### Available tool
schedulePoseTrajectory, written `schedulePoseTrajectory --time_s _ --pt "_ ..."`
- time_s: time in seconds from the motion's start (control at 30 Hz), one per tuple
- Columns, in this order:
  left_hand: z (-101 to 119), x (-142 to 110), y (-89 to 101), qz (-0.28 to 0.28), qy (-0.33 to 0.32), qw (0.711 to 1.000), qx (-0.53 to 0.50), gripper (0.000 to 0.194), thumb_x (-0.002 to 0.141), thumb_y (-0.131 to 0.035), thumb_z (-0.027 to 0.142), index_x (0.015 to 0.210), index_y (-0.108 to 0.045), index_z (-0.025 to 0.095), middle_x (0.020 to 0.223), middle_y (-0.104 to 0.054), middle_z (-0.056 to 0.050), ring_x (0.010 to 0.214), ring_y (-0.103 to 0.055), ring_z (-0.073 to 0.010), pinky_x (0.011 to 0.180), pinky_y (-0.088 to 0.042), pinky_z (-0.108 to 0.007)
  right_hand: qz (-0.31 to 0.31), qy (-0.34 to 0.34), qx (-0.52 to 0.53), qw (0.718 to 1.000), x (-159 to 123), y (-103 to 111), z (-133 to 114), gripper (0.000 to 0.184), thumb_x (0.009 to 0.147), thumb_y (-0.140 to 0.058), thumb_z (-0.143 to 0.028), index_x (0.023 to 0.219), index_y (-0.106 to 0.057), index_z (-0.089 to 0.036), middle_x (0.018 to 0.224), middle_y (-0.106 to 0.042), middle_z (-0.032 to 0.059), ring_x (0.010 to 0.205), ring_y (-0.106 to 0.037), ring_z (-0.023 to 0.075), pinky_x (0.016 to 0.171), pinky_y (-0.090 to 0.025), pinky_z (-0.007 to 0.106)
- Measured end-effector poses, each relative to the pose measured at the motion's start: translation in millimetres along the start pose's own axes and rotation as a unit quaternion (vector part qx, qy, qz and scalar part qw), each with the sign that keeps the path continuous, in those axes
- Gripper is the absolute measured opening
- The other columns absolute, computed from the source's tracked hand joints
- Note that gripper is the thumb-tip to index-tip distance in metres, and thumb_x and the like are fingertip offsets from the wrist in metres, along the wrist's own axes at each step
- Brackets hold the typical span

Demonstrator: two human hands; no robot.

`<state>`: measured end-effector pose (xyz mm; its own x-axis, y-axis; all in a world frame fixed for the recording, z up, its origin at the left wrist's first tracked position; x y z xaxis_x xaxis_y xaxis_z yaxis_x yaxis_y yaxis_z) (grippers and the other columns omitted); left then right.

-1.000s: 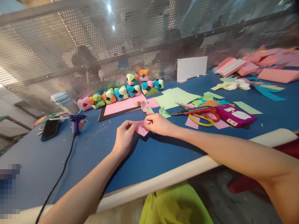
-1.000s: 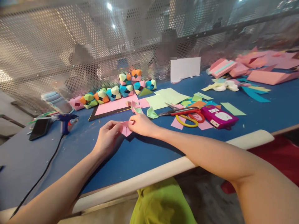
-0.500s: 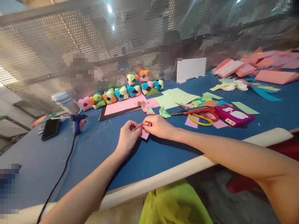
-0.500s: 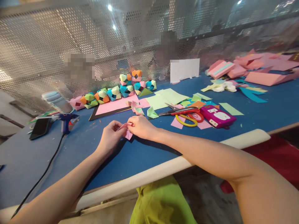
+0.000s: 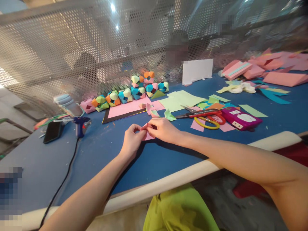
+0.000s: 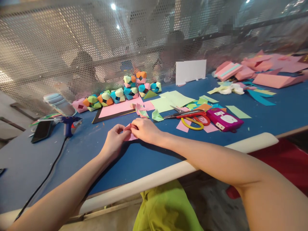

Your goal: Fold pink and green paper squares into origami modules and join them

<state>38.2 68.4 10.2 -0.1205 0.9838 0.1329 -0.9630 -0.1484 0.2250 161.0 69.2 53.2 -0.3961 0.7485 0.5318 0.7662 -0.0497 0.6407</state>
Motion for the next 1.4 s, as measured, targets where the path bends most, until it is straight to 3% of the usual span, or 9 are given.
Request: schedulePoseTrajectory --time_s 0.13,0.23,0.5,0.7,0.87,1.0,1.27,1.4 --pt "-2 1 7.6 0.042 -0.008 0.999 -0.016 0.014 0.062 -0.065 0.023 0.064 -0.053 0.017 0.060 -0.052 0.005 0.055 -0.045 -0.0095 0.053 -0.033 -0.022 0.007 -0.028 0.002 1.000 0 1 2 0.020 0.079 -0.059 -0.017 0.061 -0.050 -0.017 0.061 -0.053 -0.0011 0.063 -0.046 0.0118 0.064 -0.035 0.025" --pt "-3 1 10.4 0.052 -0.012 0.998 -0.018 0.016 0.063 -0.066 0.025 0.065 -0.052 0.017 0.061 -0.051 0.005 0.056 -0.044 -0.0096 0.052 -0.033 -0.021 -0.008 -0.067 0.019 0.998 -1 -3 8 0.023 0.082 -0.055 -0.018 0.059 -0.049 -0.017 0.058 -0.050 -0.0026 0.056 -0.041 0.0094 0.059 -0.031 0.025" --pt "-2 1 -1.9 -0.020 -0.013 0.997 -0.078 0.026 0.068 -0.069 0.030 0.088 -0.068 0.015 0.083 -0.067 -0.003 0.070 -0.057 -0.0135 0.064 -0.043 -0.023 -0.004 -0.071 0.020 0.997 1 -1 13 0.029 0.084 -0.055 -0.018 0.055 -0.050 -0.016 0.054 -0.049 -0.0035 0.052 -0.039 0.0077 0.057 -0.030 0.024" --pt "-8 6 -4.7 -0.045 -0.003 0.989 -0.142 0.032 0.072 -0.067 0.043 0.090 -0.074 0.017 0.090 -0.071 -0.006 0.078 -0.061 -0.0175 0.070 -0.048 -0.025 -0.007 -0.066 0.023 0.998 3 0 18 0.031 0.086 -0.055 -0.027 0.057 -0.058 -0.014 0.056 -0.054 -0.0012 0.055 -0.042 0.0093 0.058 -0.034 0.024" --pt "-12 8 -4.2 -0.045 -0.008 0.990 -0.131 0.029 0.072 -0.069 0.042 0.085 -0.075 0.016 0.084 -0.071 -0.006 0.073 -0.061 -0.0170 0.068 -0.048 -0.025 -0.007 -0.026 0.057 0.998 4 2 9 0.029 0.091 -0.048 -0.024 0.074 -0.069 -0.014 0.067 -0.064 0.0020 0.069 -0.053 0.0126 0.073 -0.041 0.025" --pt "-8 5 -10.7 -0.069 0.007 0.982 -0.176 0.027 0.071 -0.070 0.040 0.085 -0.074 0.017 0.084 -0.071 -0.006 0.074 -0.063 -0.0175 0.070 -0.050 -0.027 0.008 -0.034 0.074 0.997 3 4 13 0.032 0.091 -0.050 -0.027 0.071 -0.071 -0.014 0.066 -0.067 0.0027 0.067 -0.056 0.0131 0.076 -0.044 0.027" --pt "-5 2 -13.6 -0.077 0.016 0.983 -0.165 0.031 0.068 -0.072 0.044 0.083 -0.073 0.016 0.081 -0.070 -0.005 0.071 -0.062 -0.0172 0.069 -0.050 -0.028 0.005 -0.044 0.087 0.995 1 1 18 0.035 0.088 -0.054 -0.034 0.061 -0.069 -0.016 0.061 -0.067 0.0011 0.067 -0.059 0.0148 0.074 -0.047 0.030" --pt "-6 6 -8.1 -0.064 -0.006 0.989 -0.132 0.031 0.071 -0.069 0.043 0.086 -0.074 0.015 0.081 -0.071 -0.006 0.073 -0.061 -0.0173 0.069 -0.048 -0.026 -0.001 -0.055 0.108 0.993 1 3 16 0.028 0.087 -0.055 -0.029 0.071 -0.073 -0.015 0.064 -0.069 0.0026 0.068 -0.061 0.0149 0.066 -0.046 0.026"
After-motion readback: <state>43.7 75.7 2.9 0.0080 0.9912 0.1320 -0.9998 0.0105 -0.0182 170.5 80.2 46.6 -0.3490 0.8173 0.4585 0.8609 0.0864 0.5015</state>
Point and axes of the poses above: each hand's wrist, its own x-axis towards the middle knuckle, its own y-axis out of the back of the hand, z = x × y, the point moved 9 cm from there along x, towards the middle knuckle
